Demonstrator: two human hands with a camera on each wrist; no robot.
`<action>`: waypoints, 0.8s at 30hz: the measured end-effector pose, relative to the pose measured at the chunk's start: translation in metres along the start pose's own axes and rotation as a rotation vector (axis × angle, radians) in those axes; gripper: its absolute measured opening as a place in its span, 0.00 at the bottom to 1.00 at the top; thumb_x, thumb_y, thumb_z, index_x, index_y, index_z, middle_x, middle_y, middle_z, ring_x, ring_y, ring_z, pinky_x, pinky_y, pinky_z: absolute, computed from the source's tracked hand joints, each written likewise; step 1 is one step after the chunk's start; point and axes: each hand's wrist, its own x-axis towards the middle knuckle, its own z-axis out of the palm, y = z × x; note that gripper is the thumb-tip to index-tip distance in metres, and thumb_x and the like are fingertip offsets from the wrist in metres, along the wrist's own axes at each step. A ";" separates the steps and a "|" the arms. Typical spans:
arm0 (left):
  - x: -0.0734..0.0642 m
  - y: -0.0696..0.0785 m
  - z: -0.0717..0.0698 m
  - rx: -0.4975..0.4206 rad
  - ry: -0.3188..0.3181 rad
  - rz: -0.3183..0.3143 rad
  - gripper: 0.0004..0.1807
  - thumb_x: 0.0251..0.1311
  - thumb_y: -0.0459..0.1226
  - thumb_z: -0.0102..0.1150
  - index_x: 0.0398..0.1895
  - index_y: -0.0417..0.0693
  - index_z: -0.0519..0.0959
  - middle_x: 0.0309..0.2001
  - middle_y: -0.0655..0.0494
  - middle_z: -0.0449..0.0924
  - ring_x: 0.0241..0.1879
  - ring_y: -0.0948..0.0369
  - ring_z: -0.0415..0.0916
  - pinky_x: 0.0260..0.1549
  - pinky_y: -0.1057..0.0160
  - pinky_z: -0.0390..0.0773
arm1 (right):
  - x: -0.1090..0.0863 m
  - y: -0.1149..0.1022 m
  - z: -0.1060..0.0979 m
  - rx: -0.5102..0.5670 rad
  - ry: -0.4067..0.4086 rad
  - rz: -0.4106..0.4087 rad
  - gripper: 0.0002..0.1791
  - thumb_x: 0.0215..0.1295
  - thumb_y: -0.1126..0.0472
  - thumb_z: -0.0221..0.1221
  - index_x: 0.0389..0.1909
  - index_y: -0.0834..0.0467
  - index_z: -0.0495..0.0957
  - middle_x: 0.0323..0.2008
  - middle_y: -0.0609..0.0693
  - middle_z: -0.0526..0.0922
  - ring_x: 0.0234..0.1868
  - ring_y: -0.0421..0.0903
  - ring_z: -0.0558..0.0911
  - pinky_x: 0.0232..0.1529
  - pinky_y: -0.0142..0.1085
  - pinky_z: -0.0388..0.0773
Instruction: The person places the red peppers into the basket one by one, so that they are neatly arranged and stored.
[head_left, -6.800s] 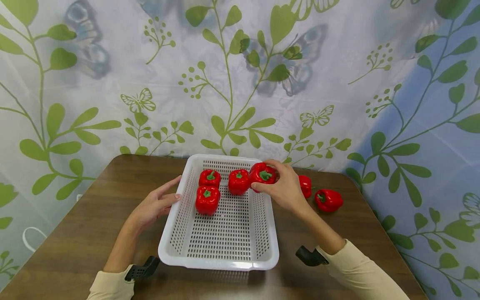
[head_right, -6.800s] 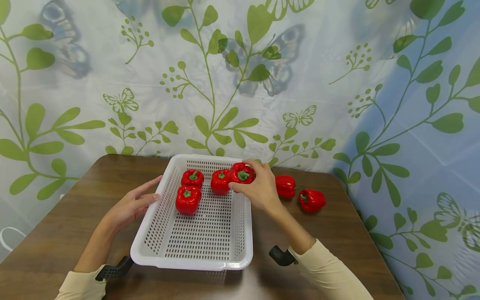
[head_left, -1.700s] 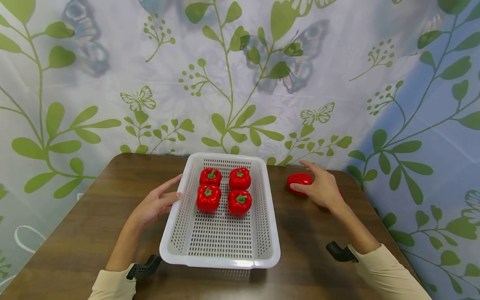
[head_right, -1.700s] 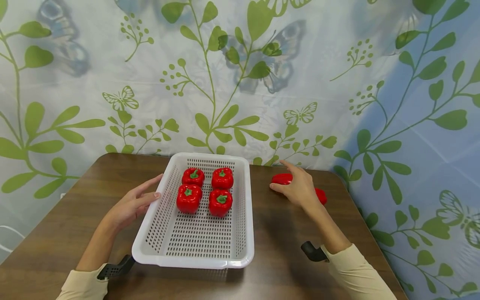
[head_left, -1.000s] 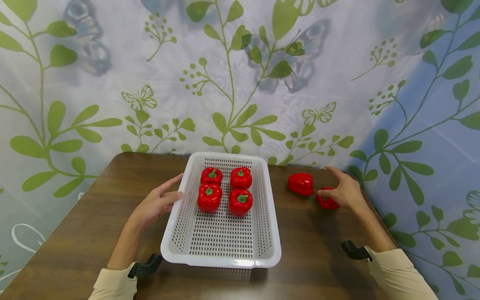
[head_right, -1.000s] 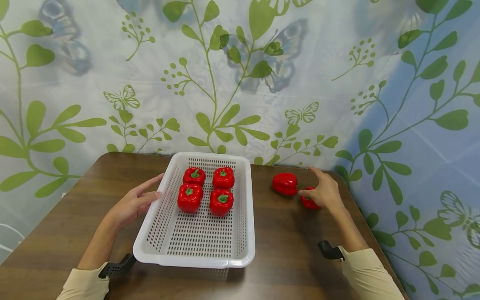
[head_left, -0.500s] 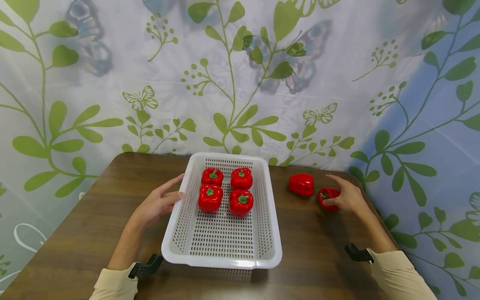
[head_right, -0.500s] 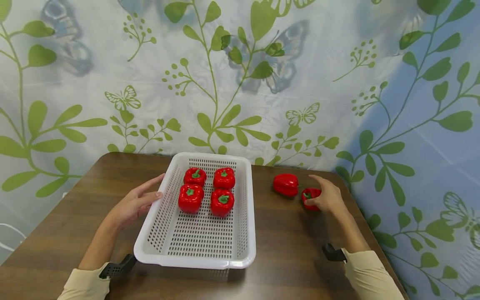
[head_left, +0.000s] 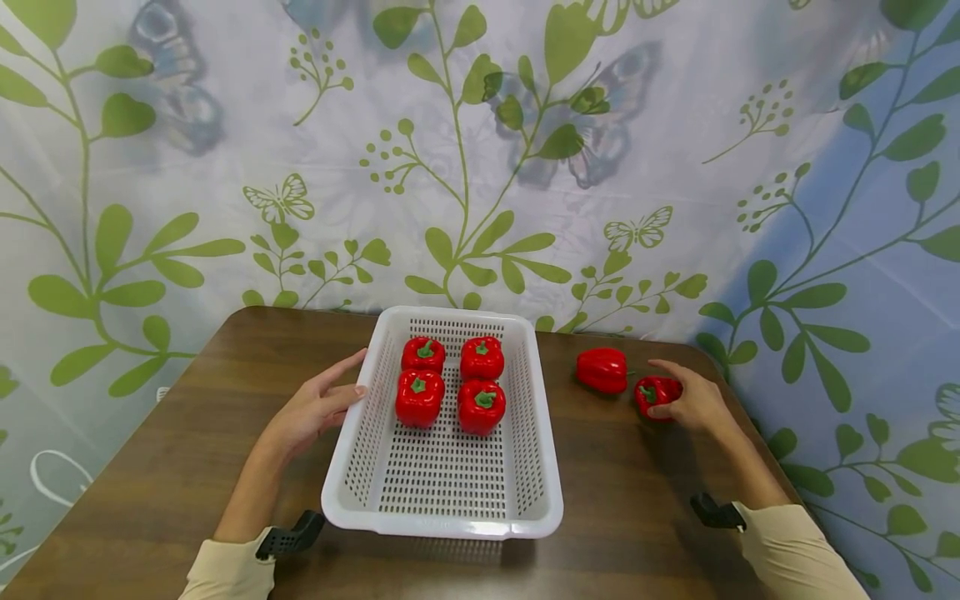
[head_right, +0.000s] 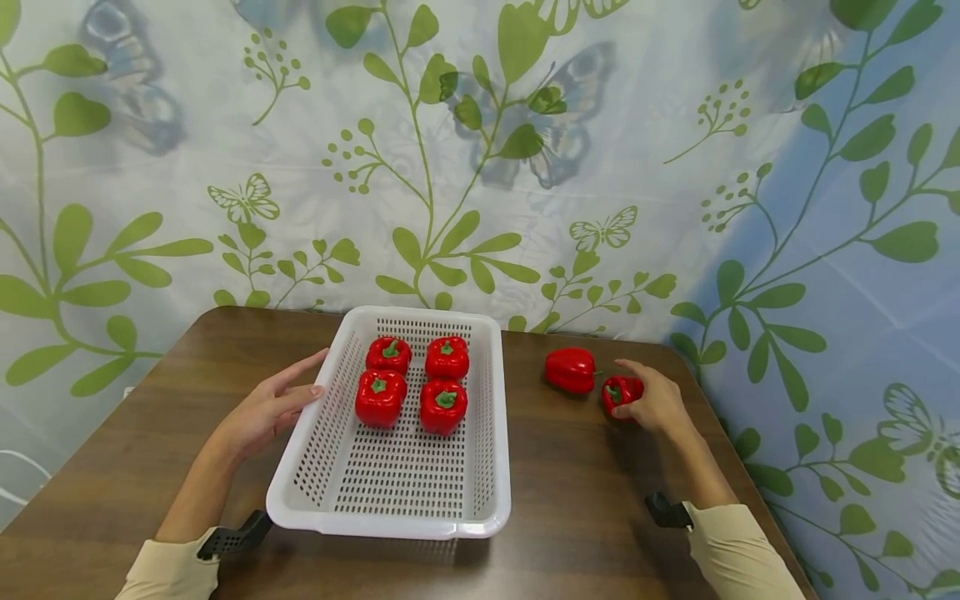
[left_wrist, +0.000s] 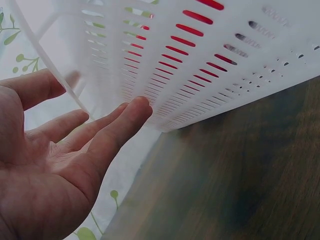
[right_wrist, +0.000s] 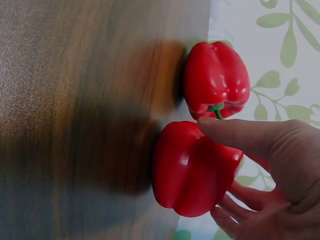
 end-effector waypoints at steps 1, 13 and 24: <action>0.000 0.000 0.000 -0.001 0.000 0.000 0.38 0.73 0.42 0.55 0.82 0.56 0.51 0.70 0.31 0.68 0.58 0.40 0.81 0.51 0.46 0.85 | 0.000 0.001 0.000 0.001 0.001 -0.001 0.48 0.48 0.57 0.77 0.71 0.61 0.67 0.65 0.72 0.73 0.62 0.74 0.72 0.57 0.72 0.67; 0.001 0.001 0.000 -0.013 -0.009 -0.004 0.38 0.74 0.41 0.54 0.82 0.56 0.51 0.69 0.30 0.68 0.58 0.40 0.81 0.50 0.46 0.85 | -0.001 0.007 0.009 -0.008 0.041 0.013 0.42 0.49 0.60 0.74 0.67 0.63 0.71 0.60 0.74 0.76 0.56 0.74 0.76 0.54 0.65 0.73; 0.000 0.000 0.000 -0.006 -0.007 -0.007 0.38 0.74 0.42 0.54 0.82 0.56 0.51 0.70 0.30 0.68 0.58 0.40 0.81 0.50 0.45 0.85 | 0.000 0.003 0.008 -0.015 0.030 0.031 0.40 0.53 0.56 0.73 0.66 0.66 0.72 0.59 0.74 0.77 0.56 0.75 0.75 0.55 0.66 0.70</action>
